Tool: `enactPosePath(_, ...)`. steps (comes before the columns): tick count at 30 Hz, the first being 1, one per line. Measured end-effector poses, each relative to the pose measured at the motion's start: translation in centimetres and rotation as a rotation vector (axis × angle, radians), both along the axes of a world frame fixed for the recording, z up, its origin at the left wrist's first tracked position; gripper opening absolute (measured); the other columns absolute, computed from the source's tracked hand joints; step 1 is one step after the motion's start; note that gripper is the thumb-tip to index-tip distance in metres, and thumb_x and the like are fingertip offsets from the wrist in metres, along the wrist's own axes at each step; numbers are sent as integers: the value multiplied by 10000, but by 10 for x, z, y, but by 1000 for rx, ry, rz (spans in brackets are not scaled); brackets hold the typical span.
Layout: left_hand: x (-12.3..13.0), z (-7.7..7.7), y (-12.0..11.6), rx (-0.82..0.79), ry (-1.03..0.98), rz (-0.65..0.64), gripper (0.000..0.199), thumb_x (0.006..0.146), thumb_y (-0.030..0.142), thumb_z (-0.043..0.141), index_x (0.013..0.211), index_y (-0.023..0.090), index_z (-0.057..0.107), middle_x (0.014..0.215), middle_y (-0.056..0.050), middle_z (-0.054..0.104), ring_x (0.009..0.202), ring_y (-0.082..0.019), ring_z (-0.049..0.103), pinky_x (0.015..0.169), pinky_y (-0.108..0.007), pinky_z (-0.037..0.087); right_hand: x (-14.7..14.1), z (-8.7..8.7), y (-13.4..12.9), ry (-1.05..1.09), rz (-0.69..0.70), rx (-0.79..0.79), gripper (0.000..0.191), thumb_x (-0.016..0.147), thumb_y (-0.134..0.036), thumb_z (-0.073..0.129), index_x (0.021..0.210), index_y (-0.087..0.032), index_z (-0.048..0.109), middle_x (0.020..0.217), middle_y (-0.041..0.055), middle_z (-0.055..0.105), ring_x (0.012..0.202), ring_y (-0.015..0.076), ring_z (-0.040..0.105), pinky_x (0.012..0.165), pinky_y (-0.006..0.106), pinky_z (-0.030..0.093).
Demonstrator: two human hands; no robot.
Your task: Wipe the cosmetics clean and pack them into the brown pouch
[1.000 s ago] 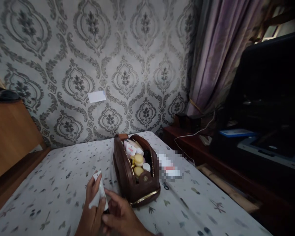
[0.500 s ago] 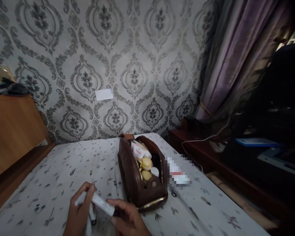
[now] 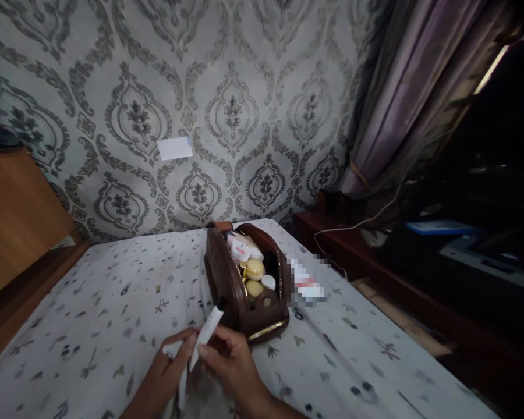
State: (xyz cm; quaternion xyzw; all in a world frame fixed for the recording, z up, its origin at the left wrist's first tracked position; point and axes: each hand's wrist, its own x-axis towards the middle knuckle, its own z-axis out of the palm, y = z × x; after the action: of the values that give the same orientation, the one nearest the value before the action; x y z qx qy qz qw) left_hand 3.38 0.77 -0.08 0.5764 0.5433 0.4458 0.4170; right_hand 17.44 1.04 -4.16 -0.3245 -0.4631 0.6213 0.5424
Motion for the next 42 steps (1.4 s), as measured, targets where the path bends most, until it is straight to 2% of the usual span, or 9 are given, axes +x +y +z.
enactPosePath(4,4,7,-2,121,121,-127,511,865,661,485,608,229,580,582,-15,570,614,-199,579,672,-307,538,3,4,-4,-119,-125,119,469,782,-600,711,977,-173,736,884,48,683,836,188,597,806,310,497)
enactPosePath(9,-8,-6,3,233,182,99,346,939,551,453,947,236,596,769,-7,602,787,-204,601,784,-309,503,8,8,-15,-332,-98,152,511,937,-626,464,1189,-209,622,1060,77,657,1051,230,580,957,354,461)
enactPosePath(15,-10,-28,-3,452,206,-8,497,958,403,488,1420,258,376,1424,-102,496,1334,-247,457,1092,-389,378,5,14,-20,-495,109,219,415,1003,-536,341,933,-209,587,861,29,597,841,177,560,810,299,464)
enactPosePath(21,-10,-12,3,386,206,52,215,912,356,555,1080,227,593,953,-33,633,915,-194,620,856,-323,492,4,17,-15,-506,281,247,310,912,-444,501,731,-198,447,683,-47,418,646,107,398,608,239,338)
enactPosePath(24,-16,-3,11,204,-13,161,206,842,416,633,880,215,610,760,16,602,690,-144,572,645,-248,470,1,15,-17,-451,319,107,221,799,-343,640,738,-189,494,656,-60,426,615,92,398,554,215,301)
enactPosePath(27,-19,-2,16,48,-209,191,271,840,477,629,902,218,577,583,72,513,466,-91,421,445,-199,335,-2,14,-17,-342,311,-4,195,740,-307,708,823,-170,598,676,-54,498,631,91,453,557,198,334)
enactPosePath(33,-22,-6,23,22,-274,181,253,882,467,537,879,219,487,505,82,487,444,-94,427,461,-195,348,0,13,-13,-139,427,-209,431,754,-534,735,946,-172,603,777,-5,680,497,106,604,405,188,351)
enactPosePath(37,-33,-1,28,29,-178,67,235,873,429,571,831,200,545,523,61,525,480,-100,459,501,-204,367,0,12,-10,-86,238,-213,478,724,-516,773,1025,-170,638,722,-11,697,422,92,563,385,196,359)
enactPosePath(42,-29,3,20,65,-12,-139,252,860,411,625,752,184,613,624,37,553,601,-120,510,608,-229,406,-1,14,-7,-46,59,-154,396,672,-480,820,857,-164,666,603,-35,621,439,95,530,401,205,363)
